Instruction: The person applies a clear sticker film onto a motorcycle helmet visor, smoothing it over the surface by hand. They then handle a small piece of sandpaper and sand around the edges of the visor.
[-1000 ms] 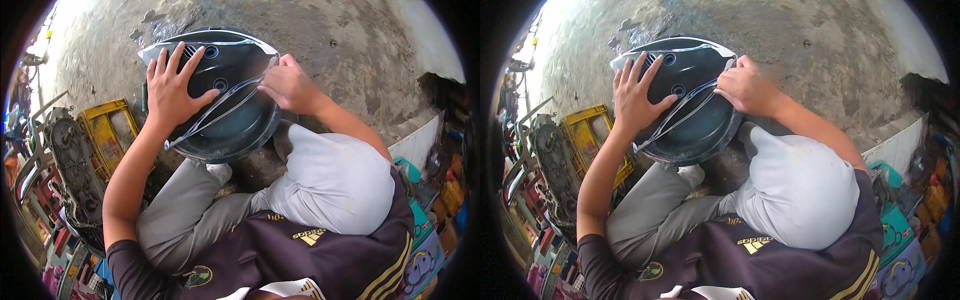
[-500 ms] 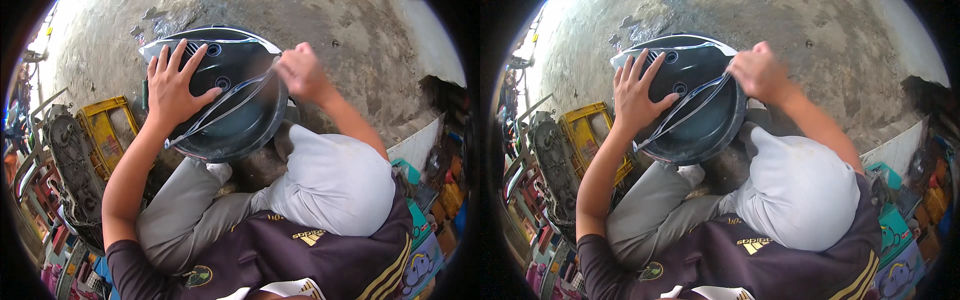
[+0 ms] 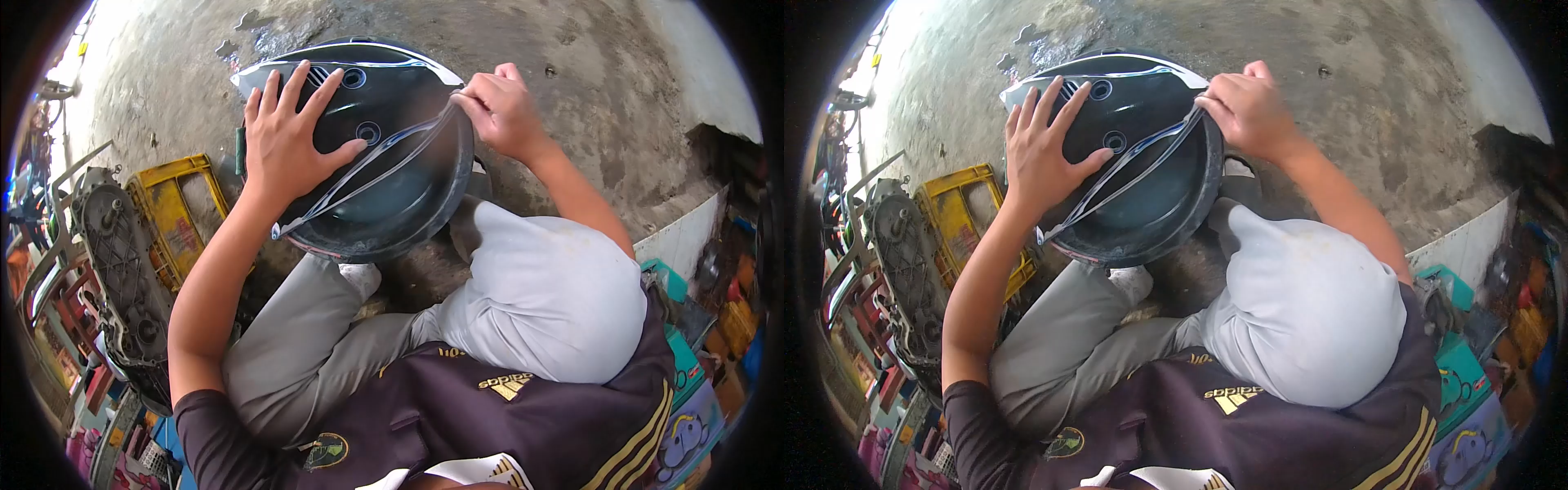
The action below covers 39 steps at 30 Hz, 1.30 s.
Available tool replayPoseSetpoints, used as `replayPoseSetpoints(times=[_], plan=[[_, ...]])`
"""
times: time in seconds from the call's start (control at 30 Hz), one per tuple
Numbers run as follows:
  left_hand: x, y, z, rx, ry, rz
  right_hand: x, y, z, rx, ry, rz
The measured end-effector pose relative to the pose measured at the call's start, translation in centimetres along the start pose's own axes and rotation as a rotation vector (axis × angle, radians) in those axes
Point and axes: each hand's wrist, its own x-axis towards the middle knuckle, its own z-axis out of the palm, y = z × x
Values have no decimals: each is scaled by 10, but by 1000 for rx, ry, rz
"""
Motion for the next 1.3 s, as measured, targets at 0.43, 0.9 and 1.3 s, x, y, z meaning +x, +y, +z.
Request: replayPoseSetpoints(times=[0.43,0.9,1.3], plan=[[1,3,-1,4,2,5,-15,-18,15,56,-28,-184],[1,0,0,-3,7,3,-7,3,6,4,38,22],[1,0,0,8,-7,2,-9,-14,9,153,-45,-14]])
